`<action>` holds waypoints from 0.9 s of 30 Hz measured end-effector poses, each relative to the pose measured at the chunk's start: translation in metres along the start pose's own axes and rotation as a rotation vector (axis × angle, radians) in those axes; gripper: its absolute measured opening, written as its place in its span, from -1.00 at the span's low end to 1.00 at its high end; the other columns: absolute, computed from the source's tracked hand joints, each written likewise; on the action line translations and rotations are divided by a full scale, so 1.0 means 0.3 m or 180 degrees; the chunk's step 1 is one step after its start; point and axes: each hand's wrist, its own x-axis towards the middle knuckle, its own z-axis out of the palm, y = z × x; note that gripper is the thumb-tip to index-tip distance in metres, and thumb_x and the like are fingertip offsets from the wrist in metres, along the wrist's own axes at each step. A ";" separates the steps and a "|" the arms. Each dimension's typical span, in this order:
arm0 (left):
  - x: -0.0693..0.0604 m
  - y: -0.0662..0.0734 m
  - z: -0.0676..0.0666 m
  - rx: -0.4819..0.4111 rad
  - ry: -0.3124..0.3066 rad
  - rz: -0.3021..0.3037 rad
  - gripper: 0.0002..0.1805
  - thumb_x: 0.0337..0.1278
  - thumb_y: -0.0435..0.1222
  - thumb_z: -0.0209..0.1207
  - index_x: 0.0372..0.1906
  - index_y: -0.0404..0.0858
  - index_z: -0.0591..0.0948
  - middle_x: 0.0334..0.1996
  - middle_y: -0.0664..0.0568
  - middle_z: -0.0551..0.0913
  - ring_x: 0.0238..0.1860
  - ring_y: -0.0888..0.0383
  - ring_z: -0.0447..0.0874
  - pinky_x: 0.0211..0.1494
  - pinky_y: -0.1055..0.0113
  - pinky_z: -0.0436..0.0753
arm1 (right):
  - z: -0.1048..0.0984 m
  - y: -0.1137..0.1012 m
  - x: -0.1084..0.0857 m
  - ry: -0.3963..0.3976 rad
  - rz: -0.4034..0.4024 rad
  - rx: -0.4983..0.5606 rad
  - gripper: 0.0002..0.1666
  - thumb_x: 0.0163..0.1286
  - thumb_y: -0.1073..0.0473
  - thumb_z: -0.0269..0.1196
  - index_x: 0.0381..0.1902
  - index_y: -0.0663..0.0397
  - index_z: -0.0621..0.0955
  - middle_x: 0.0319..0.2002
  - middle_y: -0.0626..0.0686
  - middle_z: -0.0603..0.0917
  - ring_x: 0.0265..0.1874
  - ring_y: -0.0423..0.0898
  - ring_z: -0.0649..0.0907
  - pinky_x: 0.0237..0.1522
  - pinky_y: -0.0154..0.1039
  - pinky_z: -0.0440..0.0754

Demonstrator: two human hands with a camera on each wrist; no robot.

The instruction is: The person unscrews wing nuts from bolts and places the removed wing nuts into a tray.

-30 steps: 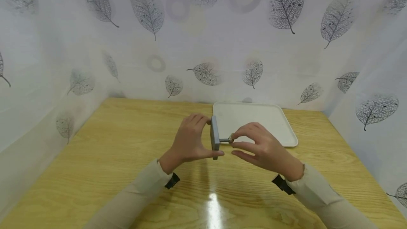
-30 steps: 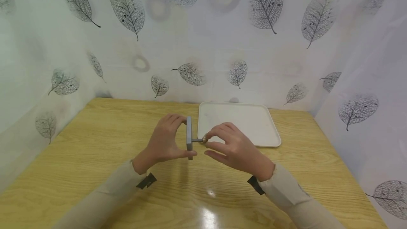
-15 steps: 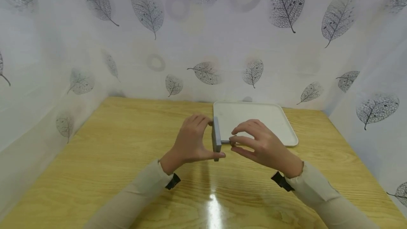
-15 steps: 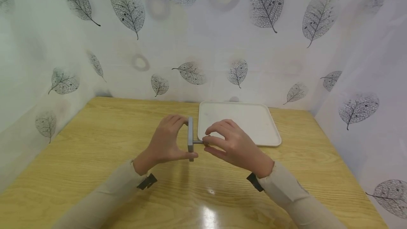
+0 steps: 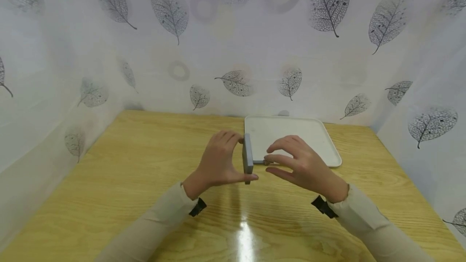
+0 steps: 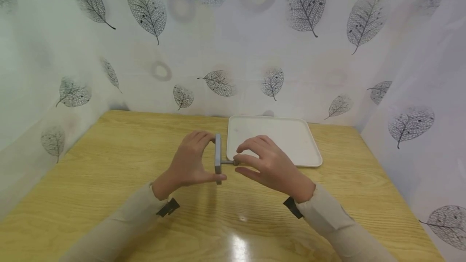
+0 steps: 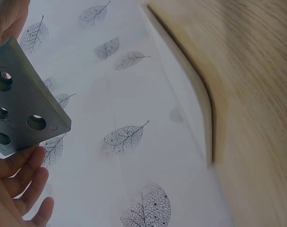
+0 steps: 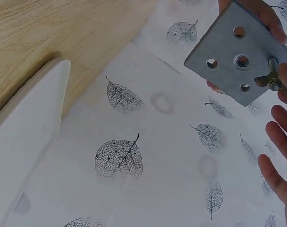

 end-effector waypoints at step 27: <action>-0.002 -0.002 0.000 -0.0072 -0.0028 0.0005 -0.13 -0.58 0.30 0.38 -0.10 -0.22 0.54 -0.17 0.05 0.58 -0.04 0.09 0.49 0.18 0.10 0.45 | 0.001 -0.004 -0.004 -0.0076 0.0064 -0.0067 -0.61 0.39 -0.07 0.09 -0.25 0.12 0.66 -0.23 0.06 0.62 -0.21 -0.04 0.58 -0.07 -0.17 0.49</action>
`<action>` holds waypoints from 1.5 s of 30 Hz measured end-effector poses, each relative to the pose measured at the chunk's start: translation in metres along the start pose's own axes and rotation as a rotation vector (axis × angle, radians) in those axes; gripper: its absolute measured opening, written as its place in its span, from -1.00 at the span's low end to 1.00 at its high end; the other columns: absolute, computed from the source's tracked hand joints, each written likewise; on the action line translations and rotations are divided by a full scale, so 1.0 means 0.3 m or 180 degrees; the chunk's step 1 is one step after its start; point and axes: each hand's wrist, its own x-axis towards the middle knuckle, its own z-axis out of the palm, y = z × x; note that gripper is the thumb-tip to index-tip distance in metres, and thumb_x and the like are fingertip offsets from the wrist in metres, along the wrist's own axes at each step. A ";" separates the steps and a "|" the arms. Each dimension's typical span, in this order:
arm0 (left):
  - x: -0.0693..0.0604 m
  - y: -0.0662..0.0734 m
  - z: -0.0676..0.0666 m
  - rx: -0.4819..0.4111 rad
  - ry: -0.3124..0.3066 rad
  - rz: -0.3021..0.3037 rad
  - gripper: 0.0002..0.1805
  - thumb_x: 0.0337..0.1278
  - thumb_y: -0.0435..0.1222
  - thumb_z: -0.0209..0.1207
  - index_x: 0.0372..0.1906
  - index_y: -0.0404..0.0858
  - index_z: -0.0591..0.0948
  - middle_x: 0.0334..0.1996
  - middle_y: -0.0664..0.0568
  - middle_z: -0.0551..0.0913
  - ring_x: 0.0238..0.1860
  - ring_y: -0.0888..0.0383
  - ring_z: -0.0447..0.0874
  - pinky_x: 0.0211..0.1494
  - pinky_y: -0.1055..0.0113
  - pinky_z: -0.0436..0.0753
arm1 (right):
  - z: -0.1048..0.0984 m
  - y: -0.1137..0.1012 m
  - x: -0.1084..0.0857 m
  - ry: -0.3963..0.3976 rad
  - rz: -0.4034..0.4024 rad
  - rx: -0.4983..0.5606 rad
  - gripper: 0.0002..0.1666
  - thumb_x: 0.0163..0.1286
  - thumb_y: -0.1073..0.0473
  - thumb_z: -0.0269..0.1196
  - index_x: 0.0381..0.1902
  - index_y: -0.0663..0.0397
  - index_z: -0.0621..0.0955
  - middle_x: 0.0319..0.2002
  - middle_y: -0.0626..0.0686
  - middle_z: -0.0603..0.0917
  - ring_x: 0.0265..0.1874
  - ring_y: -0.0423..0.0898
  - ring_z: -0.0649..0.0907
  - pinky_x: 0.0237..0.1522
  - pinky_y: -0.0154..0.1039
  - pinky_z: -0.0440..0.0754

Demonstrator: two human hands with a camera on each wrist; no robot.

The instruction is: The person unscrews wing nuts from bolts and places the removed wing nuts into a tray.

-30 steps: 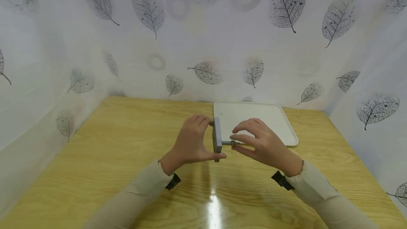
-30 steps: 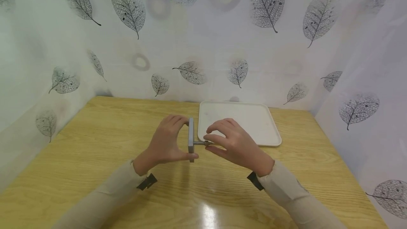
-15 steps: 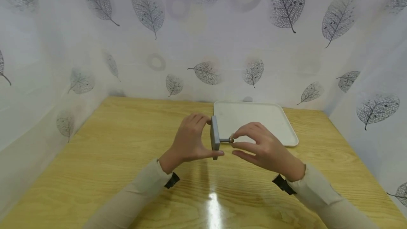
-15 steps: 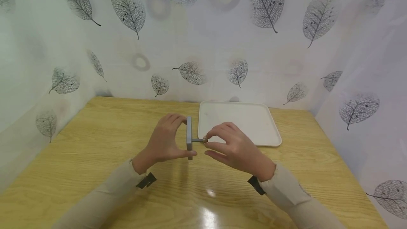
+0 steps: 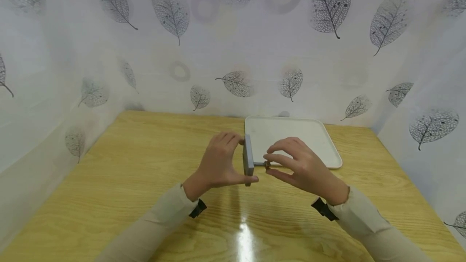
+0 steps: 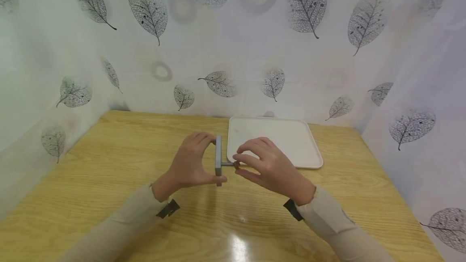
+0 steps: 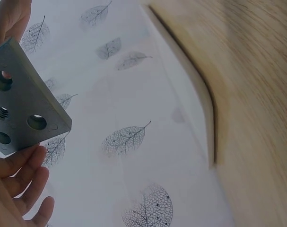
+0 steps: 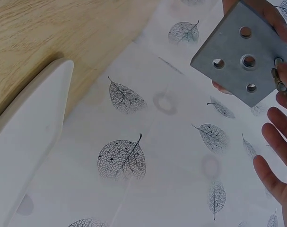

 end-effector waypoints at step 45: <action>0.000 0.011 -0.014 0.0041 0.0007 0.0049 -0.12 -0.60 0.30 0.38 -0.10 -0.24 0.55 -0.17 0.03 0.59 -0.03 0.08 0.49 0.21 0.09 0.44 | 0.004 0.009 -0.006 -0.0063 0.0043 -0.0092 -0.59 0.40 -0.09 0.05 -0.19 0.11 0.64 -0.21 0.07 0.62 -0.20 -0.03 0.59 -0.05 -0.16 0.51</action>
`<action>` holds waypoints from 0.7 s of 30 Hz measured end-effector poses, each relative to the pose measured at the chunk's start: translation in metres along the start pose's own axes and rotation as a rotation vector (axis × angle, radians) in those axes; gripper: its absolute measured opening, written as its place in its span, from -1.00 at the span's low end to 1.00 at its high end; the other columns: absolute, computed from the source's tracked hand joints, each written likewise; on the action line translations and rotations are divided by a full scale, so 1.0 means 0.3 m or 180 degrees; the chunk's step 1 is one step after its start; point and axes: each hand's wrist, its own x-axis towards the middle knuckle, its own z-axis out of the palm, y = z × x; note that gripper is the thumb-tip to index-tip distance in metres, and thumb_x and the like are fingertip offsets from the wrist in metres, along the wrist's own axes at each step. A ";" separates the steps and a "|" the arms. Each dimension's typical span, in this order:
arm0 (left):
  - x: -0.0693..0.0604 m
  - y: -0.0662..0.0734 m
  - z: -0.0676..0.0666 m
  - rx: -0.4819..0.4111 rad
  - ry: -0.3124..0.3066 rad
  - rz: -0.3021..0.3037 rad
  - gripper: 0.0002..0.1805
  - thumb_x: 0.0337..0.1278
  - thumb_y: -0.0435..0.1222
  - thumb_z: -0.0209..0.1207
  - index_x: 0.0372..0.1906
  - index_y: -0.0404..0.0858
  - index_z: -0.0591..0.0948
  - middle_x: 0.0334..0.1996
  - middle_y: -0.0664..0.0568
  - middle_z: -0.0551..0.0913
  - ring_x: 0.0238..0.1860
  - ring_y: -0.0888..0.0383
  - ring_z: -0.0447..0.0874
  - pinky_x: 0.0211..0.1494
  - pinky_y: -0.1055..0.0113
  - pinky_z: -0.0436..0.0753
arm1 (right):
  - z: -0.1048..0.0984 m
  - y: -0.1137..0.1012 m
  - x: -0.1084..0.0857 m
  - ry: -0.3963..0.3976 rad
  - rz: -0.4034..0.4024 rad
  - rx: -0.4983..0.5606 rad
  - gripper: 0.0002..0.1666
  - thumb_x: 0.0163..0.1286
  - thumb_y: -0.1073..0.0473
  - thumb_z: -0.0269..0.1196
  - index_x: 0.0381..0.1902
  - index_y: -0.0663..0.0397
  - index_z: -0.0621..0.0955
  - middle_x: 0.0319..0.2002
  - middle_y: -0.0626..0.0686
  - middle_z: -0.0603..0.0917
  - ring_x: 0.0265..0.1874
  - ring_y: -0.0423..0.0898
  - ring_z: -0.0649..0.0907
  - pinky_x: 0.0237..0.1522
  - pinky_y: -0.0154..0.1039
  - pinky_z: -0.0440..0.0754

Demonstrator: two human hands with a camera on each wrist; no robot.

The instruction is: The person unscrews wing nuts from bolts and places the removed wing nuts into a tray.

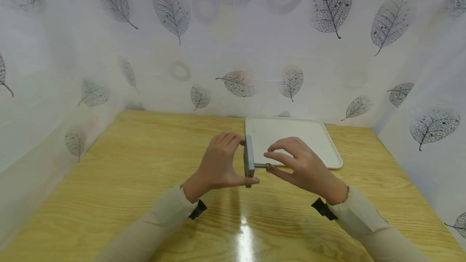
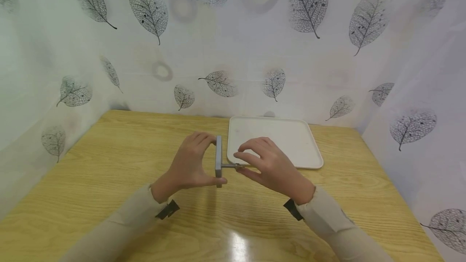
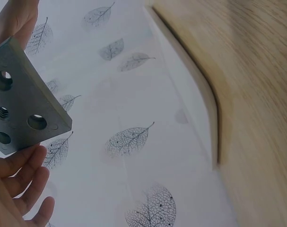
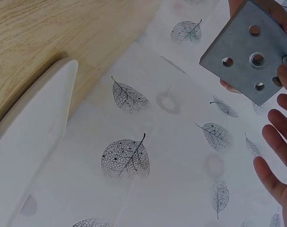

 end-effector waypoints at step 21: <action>-0.001 -0.015 0.004 0.0016 0.0095 -0.0043 -0.13 -0.62 0.30 0.38 -0.11 -0.22 0.54 -0.20 0.04 0.58 -0.06 0.09 0.49 0.10 0.12 0.49 | -0.010 -0.029 0.024 0.0436 -0.0379 0.0108 -0.68 0.40 0.06 0.11 -0.42 0.09 0.69 -0.30 0.06 0.64 -0.30 -0.04 0.61 -0.17 -0.16 0.54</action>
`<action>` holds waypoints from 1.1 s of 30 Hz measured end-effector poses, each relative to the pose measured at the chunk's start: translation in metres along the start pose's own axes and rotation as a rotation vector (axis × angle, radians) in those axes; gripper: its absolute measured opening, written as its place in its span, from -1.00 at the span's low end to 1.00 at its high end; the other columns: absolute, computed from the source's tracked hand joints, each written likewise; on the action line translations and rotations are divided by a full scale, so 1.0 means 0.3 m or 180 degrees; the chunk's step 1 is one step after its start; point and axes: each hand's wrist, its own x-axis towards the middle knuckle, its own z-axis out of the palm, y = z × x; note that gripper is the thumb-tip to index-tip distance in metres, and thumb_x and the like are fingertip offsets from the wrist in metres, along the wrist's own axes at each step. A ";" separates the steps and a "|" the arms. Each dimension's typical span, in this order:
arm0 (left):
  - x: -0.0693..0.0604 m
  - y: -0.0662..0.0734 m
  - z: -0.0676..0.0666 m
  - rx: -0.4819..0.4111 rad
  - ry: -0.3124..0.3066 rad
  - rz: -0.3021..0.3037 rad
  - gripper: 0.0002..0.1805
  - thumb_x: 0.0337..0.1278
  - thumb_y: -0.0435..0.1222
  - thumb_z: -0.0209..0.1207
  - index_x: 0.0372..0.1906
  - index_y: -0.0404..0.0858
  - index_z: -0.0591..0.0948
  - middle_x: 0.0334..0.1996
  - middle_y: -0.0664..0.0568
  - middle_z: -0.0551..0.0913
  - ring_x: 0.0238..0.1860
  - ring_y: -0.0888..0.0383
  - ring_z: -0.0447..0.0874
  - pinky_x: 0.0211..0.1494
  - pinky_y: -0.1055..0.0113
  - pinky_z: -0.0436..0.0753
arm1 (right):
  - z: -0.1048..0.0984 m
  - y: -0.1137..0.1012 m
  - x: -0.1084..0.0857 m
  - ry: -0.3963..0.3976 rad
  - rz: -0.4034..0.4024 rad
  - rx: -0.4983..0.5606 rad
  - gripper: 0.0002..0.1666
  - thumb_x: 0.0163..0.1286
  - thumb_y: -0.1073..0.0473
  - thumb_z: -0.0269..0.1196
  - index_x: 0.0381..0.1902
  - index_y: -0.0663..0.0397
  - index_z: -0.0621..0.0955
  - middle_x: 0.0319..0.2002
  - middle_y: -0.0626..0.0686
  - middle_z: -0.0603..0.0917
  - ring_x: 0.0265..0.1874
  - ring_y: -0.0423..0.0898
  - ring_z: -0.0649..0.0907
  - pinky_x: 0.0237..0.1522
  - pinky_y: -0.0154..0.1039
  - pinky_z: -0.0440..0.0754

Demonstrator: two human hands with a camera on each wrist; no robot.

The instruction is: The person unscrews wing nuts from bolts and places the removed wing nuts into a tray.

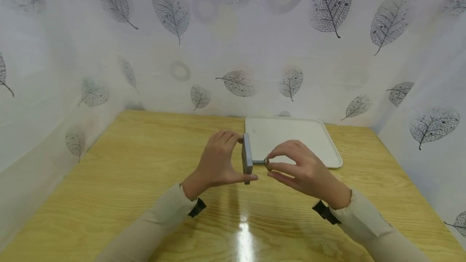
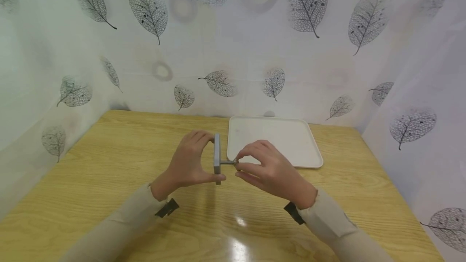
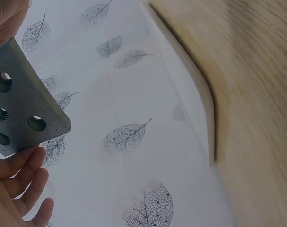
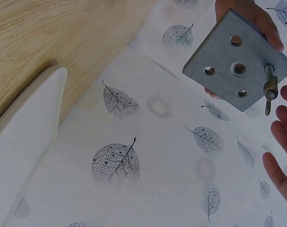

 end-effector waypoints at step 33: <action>0.001 0.006 -0.003 -0.0047 -0.0004 -0.0017 -0.13 -0.62 0.28 0.40 -0.11 -0.23 0.54 -0.21 0.03 0.59 -0.08 0.09 0.50 0.06 0.11 0.50 | -0.002 -0.001 -0.009 -0.0006 0.0039 0.0055 -0.67 0.40 0.02 0.11 -0.38 0.09 0.69 -0.28 0.07 0.64 -0.28 -0.02 0.60 -0.15 -0.14 0.53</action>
